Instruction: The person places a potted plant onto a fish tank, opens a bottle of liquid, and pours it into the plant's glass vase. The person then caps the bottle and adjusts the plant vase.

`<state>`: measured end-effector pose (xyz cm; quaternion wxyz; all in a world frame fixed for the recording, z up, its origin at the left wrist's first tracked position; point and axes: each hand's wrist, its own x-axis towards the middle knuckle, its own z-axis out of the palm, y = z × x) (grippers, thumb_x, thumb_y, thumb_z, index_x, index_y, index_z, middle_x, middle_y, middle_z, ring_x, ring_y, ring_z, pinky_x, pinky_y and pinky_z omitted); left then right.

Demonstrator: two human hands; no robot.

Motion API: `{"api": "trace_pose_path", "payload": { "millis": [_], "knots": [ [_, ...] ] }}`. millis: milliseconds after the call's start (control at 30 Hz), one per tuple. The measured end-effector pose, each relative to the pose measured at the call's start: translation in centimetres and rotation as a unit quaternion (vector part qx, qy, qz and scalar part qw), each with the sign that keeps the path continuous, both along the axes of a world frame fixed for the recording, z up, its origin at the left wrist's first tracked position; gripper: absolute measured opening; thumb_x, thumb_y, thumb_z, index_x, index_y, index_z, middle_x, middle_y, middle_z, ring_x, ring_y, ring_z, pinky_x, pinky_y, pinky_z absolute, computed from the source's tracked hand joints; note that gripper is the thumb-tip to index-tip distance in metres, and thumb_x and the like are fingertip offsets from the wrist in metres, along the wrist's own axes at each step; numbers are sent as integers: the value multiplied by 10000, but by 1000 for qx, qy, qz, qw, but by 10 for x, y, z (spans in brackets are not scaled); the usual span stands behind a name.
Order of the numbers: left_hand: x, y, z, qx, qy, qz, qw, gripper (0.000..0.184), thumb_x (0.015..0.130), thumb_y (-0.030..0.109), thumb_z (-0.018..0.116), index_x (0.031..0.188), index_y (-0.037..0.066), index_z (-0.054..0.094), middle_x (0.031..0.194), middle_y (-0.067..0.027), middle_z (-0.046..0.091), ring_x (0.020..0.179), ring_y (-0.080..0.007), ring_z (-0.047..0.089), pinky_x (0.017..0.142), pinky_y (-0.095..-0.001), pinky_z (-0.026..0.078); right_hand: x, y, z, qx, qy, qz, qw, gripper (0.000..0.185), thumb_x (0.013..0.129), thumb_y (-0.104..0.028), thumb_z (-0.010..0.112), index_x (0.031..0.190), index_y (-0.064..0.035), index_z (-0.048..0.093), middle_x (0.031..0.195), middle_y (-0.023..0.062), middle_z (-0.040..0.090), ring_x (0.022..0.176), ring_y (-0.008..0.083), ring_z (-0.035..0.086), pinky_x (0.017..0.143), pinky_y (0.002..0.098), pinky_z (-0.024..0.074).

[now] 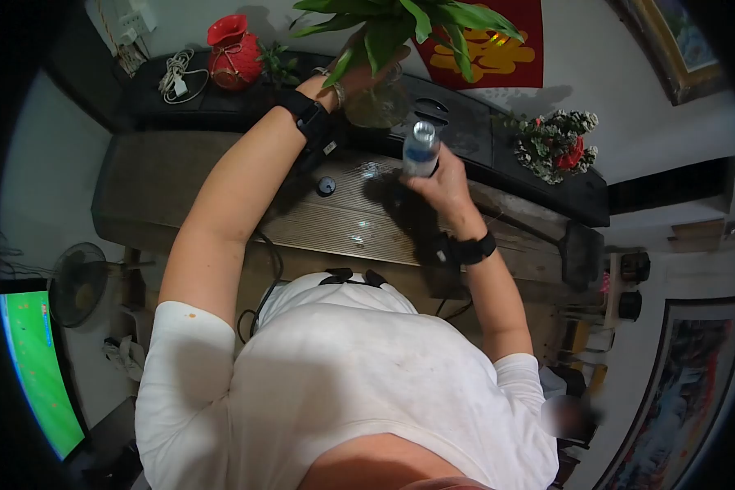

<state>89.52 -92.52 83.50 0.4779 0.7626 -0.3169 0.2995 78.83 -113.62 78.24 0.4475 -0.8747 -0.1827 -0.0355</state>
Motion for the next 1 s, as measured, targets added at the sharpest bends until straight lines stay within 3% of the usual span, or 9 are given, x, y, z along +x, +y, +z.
{"api": "trace_pose_path", "payload": {
  "millis": [333,467,500,533,567,667,800,900,1000],
  "knots": [
    [-7,0,7,6,126,-15,992,277,833,213,563,1018,11,525,928,-131,577,846,-275,551,734,-370,441,-38,10,-36,107,70,27,991,515,511,-104,800,963,-27,564,953,98,568,883,255,552,803,323,437],
    [-9,-10,5,-91,121,-86,985,195,842,223,571,880,32,557,748,-34,560,701,-130,542,601,-288,450,-40,5,-34,103,49,42,993,496,545,-75,776,986,-20,557,991,112,565,918,269,548,833,320,429],
    [-10,-11,4,-160,220,-172,947,207,849,221,559,925,29,556,806,-57,582,764,-141,569,640,-294,471,-41,2,-30,83,23,67,994,461,570,-29,721,999,-14,552,1002,120,563,941,271,545,847,319,424],
    [8,-11,-12,-354,298,-485,742,265,875,241,518,1032,27,518,971,-86,579,900,-161,569,720,-319,490,-40,-2,-27,62,-3,91,994,434,595,18,667,1011,-9,547,1013,128,561,963,273,543,860,318,418],
    [7,-15,-11,-354,298,-484,743,265,875,241,518,1032,27,518,971,-86,579,900,-161,569,720,-319,490,-37,-9,-29,63,-3,93,994,434,595,18,667,1011,-9,547,1013,128,561,963,273,543,860,318,418],
    [3,-40,-14,62,77,-92,991,243,849,183,488,1033,34,542,1043,-126,574,930,-228,557,796,-333,456,-20,-33,-34,40,27,68,997,455,568,123,459,1002,17,545,964,146,562,921,265,572,781,314,457],
    [16,-68,-24,160,68,-26,984,208,808,150,499,960,25,566,976,-157,597,912,-289,565,796,-366,441,11,-42,-10,23,6,-43,999,345,659,75,547,996,9,571,938,158,581,913,248,583,747,307,470],
    [18,-69,-22,2,107,-126,986,196,771,156,528,910,27,580,928,-155,608,879,-298,576,764,-373,451,37,-33,-5,57,-101,-47,992,282,689,-11,647,961,5,577,817,82,614,765,173,612,680,272,475],
    [19,-59,-10,307,-30,8,951,184,724,141,545,854,23,599,887,-145,611,836,-304,578,746,-370,449,44,-11,10,-33,-33,-12,999,311,680,-84,689,961,2,590,874,108,626,770,183,619,666,288,480]
  ]
}}
